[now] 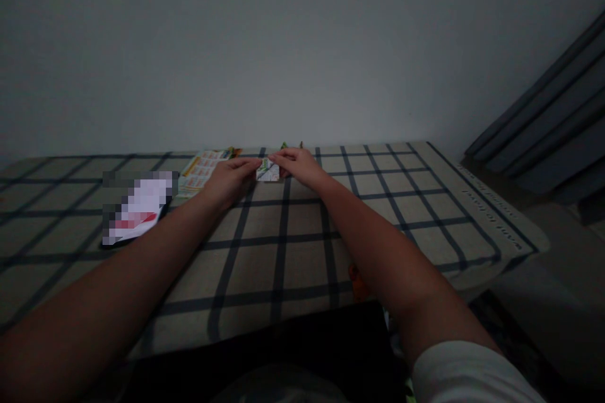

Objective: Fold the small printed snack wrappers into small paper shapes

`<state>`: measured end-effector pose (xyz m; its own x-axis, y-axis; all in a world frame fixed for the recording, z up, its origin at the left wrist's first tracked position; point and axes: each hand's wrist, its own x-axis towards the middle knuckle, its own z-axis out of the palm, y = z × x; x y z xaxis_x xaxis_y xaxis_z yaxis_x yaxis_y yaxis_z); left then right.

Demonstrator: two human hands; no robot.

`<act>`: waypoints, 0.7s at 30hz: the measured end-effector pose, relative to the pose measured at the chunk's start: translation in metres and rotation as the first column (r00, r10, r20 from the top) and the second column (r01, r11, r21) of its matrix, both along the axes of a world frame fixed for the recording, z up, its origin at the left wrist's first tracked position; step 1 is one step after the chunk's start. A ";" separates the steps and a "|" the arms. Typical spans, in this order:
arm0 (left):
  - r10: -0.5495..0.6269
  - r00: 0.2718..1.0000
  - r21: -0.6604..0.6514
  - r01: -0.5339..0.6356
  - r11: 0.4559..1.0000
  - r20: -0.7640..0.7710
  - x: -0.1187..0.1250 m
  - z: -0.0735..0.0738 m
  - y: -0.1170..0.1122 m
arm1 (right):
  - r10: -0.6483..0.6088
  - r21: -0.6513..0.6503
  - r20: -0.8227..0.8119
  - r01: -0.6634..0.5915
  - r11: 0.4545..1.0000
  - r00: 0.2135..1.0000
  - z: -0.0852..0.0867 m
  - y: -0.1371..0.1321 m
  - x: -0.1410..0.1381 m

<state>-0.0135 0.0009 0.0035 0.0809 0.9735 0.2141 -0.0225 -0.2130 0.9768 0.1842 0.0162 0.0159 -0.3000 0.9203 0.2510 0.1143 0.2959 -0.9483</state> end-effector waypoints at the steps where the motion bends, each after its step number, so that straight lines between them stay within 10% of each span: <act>1: 0.002 1.000 -0.003 -0.002 1.000 0.013 0.000 0.001 0.000 | 0.005 -0.012 -0.014 -0.005 1.000 1.000 0.000 0.000 0.000; 21: 0.085 0.974 0.019 -0.083 0.996 -0.208 -0.002 0.002 -0.003 | -0.048 -0.185 -0.145 0.020 0.982 0.988 0.001 0.002 0.000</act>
<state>-0.0151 -0.0025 0.0051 0.0425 0.9766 0.2106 0.2002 -0.2148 0.9559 0.1842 0.0178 0.0169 -0.2396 0.9638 0.1169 -0.0249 0.1143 -0.9931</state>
